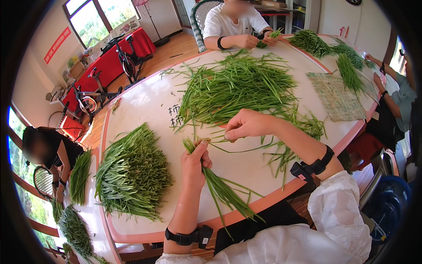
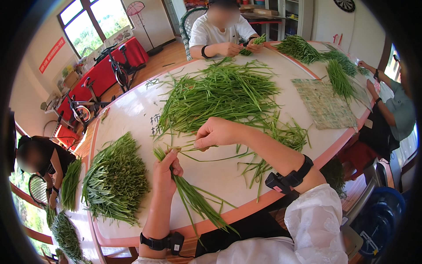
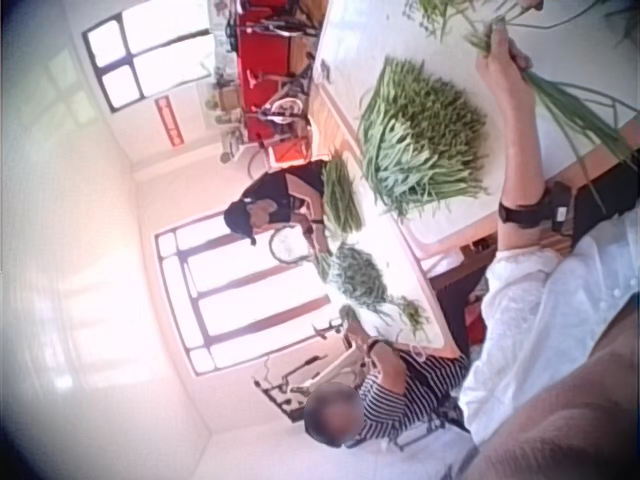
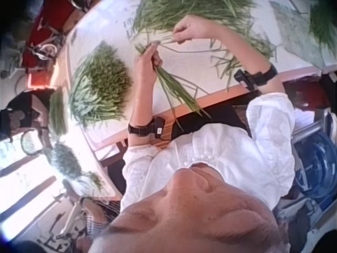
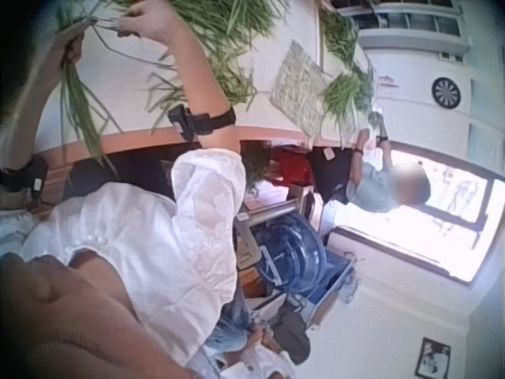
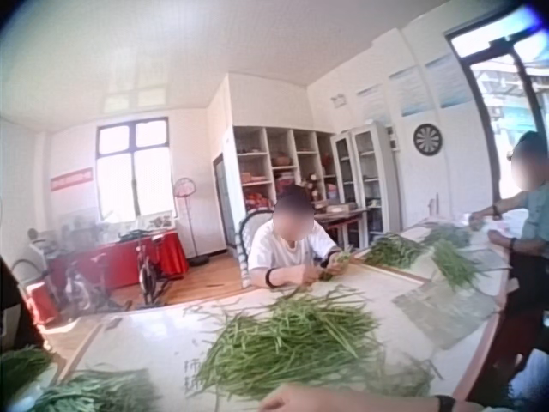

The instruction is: The person sorts a large pile of chives by hand on a table, picking through individual stalks and grouping them together.

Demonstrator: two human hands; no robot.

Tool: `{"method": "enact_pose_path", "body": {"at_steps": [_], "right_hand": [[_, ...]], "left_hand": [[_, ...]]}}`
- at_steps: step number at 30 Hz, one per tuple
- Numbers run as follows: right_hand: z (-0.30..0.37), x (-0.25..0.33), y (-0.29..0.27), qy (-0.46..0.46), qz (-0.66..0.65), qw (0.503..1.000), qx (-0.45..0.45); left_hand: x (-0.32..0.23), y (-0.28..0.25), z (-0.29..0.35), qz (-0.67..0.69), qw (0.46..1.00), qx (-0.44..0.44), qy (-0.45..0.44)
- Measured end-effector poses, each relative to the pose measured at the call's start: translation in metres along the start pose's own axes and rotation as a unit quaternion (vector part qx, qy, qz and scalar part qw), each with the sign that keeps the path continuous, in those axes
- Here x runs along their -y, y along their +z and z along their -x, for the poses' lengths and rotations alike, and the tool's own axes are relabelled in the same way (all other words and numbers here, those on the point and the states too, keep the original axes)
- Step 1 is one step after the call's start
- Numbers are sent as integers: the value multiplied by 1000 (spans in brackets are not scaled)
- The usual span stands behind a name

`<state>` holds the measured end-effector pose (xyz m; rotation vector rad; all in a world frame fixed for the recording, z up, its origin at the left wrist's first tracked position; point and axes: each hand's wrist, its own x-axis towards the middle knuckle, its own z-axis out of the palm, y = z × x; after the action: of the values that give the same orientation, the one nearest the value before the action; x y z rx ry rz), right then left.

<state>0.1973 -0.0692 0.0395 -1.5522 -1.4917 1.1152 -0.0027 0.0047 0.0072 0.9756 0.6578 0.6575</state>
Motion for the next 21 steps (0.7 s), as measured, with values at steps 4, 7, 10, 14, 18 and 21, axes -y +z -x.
{"method": "enact_pose_path", "body": {"at_steps": [4, 7, 10, 14, 18, 21], "right_hand": [[15, -11, -9, 23, -49, 998, -37], [23, -12, -5, 15, -13, 999, -47], [32, 3, 6, 28, 31, 998, -51], [38, -2, 12, -84, 98, 982, -137], [63, -7, -4, -137, 57, 945, -290], [98, -2, -23, -56, 18, 943, -329]], "left_hand": [[0, 1, -1, 2, 1000, -9, -9], [1, 1, 0, 2, 1000, 1, -7], [2, 2, 1, -1, 1000, 8, -6], [1, 3, 3, -9, 1000, 22, 4], [-2, 0, 0, 10, 1000, 2, 15], [-2, 1, 1, 33, 999, 5, 12]]}}
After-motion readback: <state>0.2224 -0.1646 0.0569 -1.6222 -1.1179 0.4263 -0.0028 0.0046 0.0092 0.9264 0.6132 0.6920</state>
